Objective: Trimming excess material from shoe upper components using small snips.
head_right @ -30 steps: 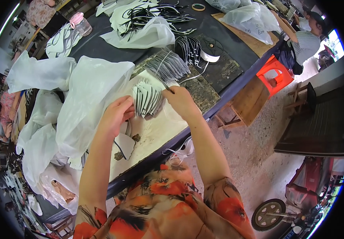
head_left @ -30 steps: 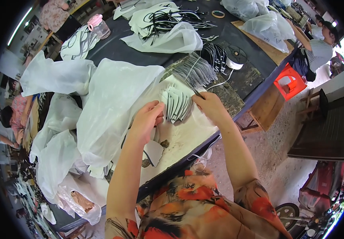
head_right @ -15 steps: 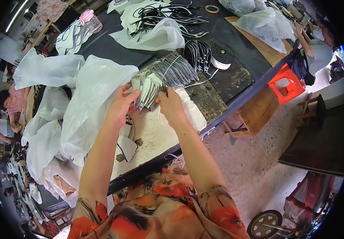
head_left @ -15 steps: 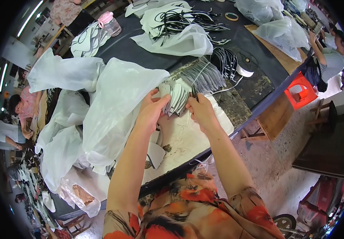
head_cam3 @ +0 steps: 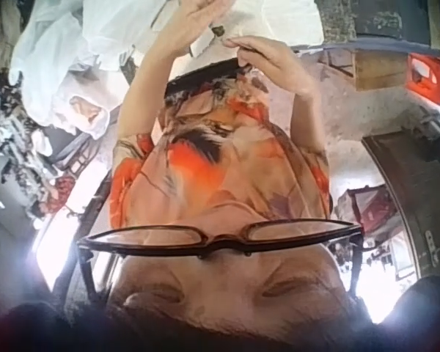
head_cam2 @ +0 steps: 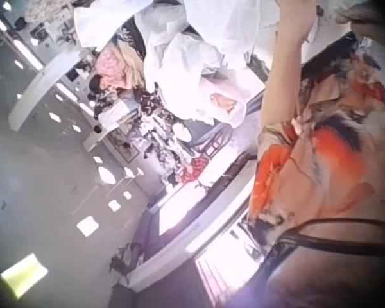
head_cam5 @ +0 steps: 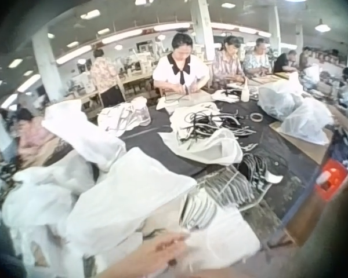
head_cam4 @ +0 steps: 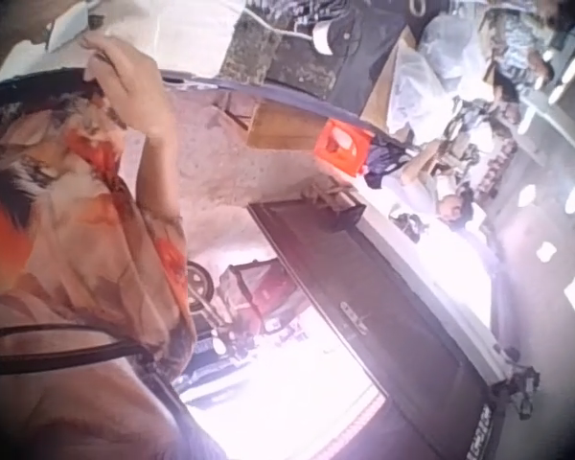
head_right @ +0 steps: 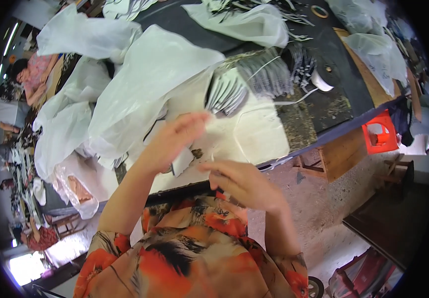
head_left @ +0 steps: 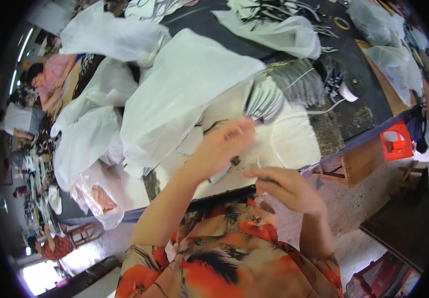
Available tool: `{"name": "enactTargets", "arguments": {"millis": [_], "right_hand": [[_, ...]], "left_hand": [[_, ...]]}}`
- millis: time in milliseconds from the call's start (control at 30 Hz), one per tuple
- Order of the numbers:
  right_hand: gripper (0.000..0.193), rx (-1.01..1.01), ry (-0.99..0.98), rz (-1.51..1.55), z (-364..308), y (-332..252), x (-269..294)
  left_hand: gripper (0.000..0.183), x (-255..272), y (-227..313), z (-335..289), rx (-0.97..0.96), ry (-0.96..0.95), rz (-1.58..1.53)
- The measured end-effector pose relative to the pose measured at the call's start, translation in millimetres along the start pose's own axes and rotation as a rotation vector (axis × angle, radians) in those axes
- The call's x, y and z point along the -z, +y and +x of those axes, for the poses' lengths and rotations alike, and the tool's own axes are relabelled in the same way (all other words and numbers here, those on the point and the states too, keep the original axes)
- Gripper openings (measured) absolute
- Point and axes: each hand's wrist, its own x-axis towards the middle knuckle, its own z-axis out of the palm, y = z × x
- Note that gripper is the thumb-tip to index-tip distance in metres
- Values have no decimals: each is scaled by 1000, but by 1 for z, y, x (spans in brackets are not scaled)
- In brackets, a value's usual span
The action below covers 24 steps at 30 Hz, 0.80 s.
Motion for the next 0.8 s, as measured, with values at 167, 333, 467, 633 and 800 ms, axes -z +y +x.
{"name": "enactTargets", "arguments": {"millis": [167, 333, 467, 633, 800], "right_hand": [[29, 161, -197, -164, -2, 6, -35], [28, 262, -159, -193, 7, 15, -64], [26, 276, -169, -158, 17, 7, -81], [18, -297, 117, 401, 26, -7, -103], [11, -350, 284, 381, 29, 5, -115]], "left_hand": [[34, -6, -15, -71, 358, -398, -478], [17, 12, -56, -102, 400, -286, -668], [17, 26, -63, -120, 357, -167, -674], [21, 43, -56, -127, 282, -67, -639], [34, 58, -60, -102, 116, 220, -33]]}}
